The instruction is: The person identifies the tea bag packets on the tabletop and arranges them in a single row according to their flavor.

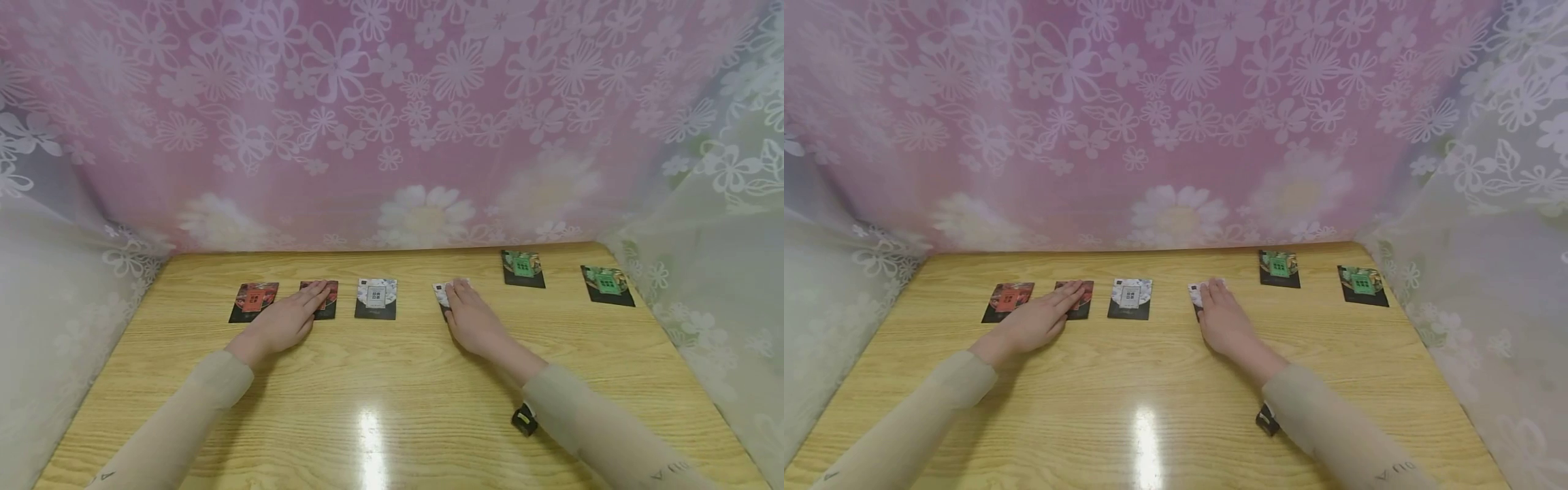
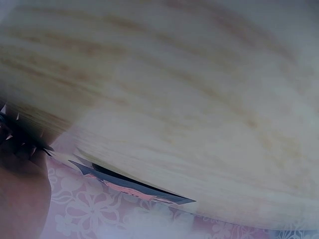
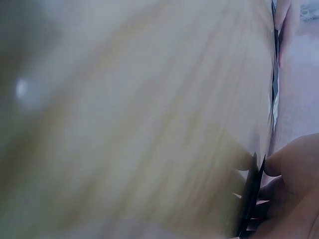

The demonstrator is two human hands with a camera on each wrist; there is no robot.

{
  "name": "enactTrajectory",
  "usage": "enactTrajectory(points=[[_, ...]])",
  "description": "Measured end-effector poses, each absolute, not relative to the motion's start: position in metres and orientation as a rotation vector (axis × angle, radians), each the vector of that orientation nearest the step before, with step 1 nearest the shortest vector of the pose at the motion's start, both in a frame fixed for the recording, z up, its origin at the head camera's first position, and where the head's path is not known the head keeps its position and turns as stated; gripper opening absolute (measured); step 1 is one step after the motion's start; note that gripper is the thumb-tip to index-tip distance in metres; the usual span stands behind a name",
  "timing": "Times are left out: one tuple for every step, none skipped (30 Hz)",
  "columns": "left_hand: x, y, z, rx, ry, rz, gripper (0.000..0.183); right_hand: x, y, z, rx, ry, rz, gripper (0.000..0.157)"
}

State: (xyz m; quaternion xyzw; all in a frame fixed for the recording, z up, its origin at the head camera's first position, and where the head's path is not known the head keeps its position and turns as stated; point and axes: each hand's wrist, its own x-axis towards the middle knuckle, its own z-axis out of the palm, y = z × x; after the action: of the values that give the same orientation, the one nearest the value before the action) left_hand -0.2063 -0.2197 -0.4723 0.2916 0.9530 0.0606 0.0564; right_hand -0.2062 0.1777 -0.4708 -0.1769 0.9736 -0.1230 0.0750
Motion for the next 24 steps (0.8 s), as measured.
enactTrajectory(points=[[-0.206,-0.220,-0.473,0.885,2.891,0.183,0.058,-0.207,0.174,-0.470,-0.532,2.920,-0.362,0.061],[-0.206,-0.220,-0.473,0.887,2.891,0.182,0.058,-0.208,0.171,-0.469,-0.532,2.918,-0.355,0.061],[-0.206,-0.220,-0.473,0.889,2.891,0.181,0.058,-0.209,0.168,-0.469,-0.533,2.919,-0.343,0.061],[-0.206,-0.220,-0.473,0.892,2.893,0.179,0.058,-0.210,0.165,-0.468,-0.532,2.918,-0.328,0.061],[-0.207,-0.220,-0.473,0.894,2.894,0.177,0.058,-0.211,0.162,-0.468,-0.533,2.919,-0.318,0.061],[-0.207,-0.220,-0.473,0.895,2.894,0.175,0.058,-0.212,0.160,-0.468,-0.534,2.922,-0.308,0.061],[-0.207,-0.220,-0.474,0.892,2.891,0.176,0.058,-0.213,0.158,-0.467,-0.535,2.922,-0.297,0.061],[-0.207,-0.220,-0.474,0.895,2.891,0.174,0.058,-0.214,0.156,-0.468,-0.534,2.921,-0.285,0.061],[-0.208,-0.220,-0.474,0.894,2.888,0.176,0.058,-0.215,0.154,-0.468,-0.532,2.920,-0.273,0.061],[-0.208,-0.220,-0.475,0.894,2.886,0.180,0.058,-0.215,0.152,-0.467,-0.529,2.918,-0.262,0.061],[-0.209,-0.219,-0.475,0.890,2.882,0.182,0.058,-0.216,0.151,-0.467,-0.527,2.917,-0.260,0.062],[-0.209,-0.219,-0.475,0.889,2.878,0.184,0.058,-0.216,0.149,-0.466,-0.524,2.915,-0.252,0.062],[-0.209,-0.220,-0.476,0.895,2.880,0.181,0.058,-0.216,0.148,-0.465,-0.522,2.915,-0.250,0.061],[-0.209,-0.220,-0.476,0.896,2.880,0.179,0.059,-0.216,0.147,-0.464,-0.520,2.915,-0.253,0.061],[-0.209,-0.220,-0.476,0.894,2.878,0.179,0.059,-0.216,0.147,-0.464,-0.518,2.914,-0.255,0.061],[-0.209,-0.220,-0.476,0.897,2.879,0.175,0.059,-0.216,0.146,-0.463,-0.516,2.915,-0.262,0.061],[-0.209,-0.220,-0.476,0.898,2.881,0.171,0.059,-0.217,0.146,-0.463,-0.514,2.915,-0.268,0.062],[-0.209,-0.220,-0.476,0.900,2.883,0.170,0.059,-0.217,0.145,-0.462,-0.514,2.915,-0.274,0.062],[-0.209,-0.220,-0.476,0.900,2.886,0.169,0.059,-0.217,0.145,-0.462,-0.516,2.916,-0.280,0.062],[-0.208,-0.220,-0.475,0.895,2.885,0.176,0.059,-0.217,0.145,-0.461,-0.521,2.914,-0.281,0.063],[-0.208,-0.220,-0.475,0.895,2.888,0.179,0.058,-0.217,0.146,-0.460,-0.533,2.918,-0.281,0.064],[-0.208,-0.220,-0.475,0.893,2.889,0.186,0.058,-0.217,0.147,-0.459,-0.546,2.919,-0.281,0.065],[-0.208,-0.220,-0.475,0.888,2.890,0.191,0.058,-0.217,0.148,-0.458,-0.566,2.924,-0.280,0.065],[-0.207,-0.220,-0.474,0.887,2.891,0.193,0.058,-0.217,0.149,-0.456,-0.593,2.931,-0.283,0.065]])
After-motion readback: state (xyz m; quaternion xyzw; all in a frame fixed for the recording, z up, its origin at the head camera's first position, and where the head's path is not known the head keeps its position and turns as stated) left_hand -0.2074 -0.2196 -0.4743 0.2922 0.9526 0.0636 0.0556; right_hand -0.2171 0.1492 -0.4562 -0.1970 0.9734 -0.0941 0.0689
